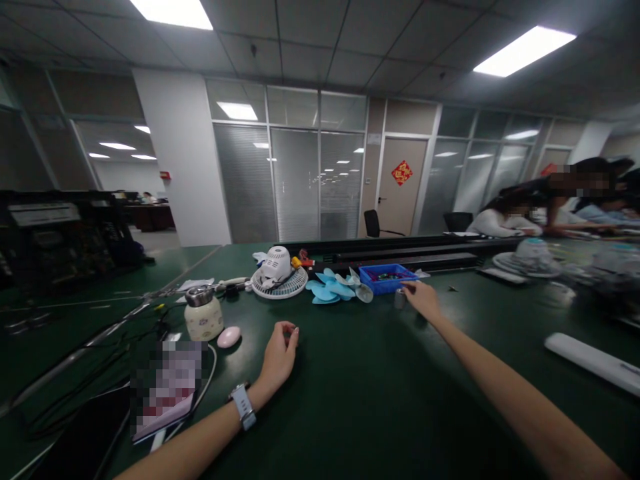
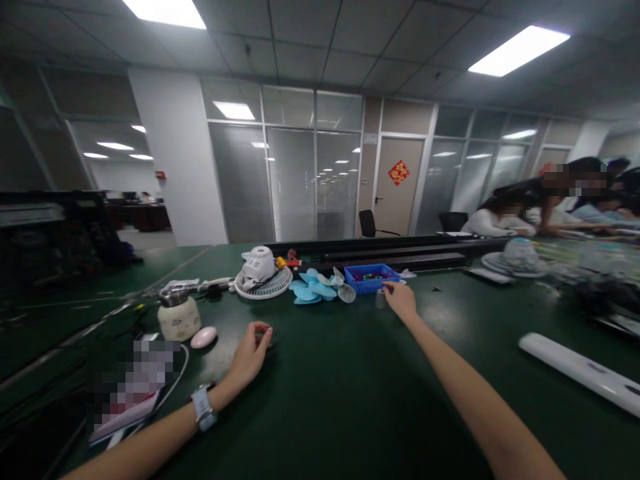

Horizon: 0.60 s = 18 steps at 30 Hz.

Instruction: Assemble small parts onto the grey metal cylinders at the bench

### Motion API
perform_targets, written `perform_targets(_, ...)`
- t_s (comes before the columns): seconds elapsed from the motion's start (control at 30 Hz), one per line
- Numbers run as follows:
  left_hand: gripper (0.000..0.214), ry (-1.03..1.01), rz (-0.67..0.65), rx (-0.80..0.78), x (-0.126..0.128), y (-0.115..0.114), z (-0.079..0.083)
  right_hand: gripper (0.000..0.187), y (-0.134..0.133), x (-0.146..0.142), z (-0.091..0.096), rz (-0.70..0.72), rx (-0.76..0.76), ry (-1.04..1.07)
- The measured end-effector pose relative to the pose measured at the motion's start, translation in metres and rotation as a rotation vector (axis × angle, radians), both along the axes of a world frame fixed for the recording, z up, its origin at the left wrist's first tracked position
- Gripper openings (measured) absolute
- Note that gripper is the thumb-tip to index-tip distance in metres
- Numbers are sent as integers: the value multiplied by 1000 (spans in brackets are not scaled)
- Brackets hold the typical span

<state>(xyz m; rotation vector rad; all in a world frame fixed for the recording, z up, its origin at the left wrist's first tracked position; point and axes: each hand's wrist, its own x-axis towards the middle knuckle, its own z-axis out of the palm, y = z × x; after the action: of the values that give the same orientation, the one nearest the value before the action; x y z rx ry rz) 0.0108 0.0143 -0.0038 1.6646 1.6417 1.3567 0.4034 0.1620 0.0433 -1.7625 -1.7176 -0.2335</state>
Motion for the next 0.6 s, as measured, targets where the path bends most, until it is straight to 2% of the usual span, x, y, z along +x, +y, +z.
perform_targets(0.37,43,18,6,1,-4,7,-5,29,-2,-3,-3,96,45,67)
perform_targets(0.6,44,29,-10,3,-4,5,-3,30,-6,-4,0,62,29,32)
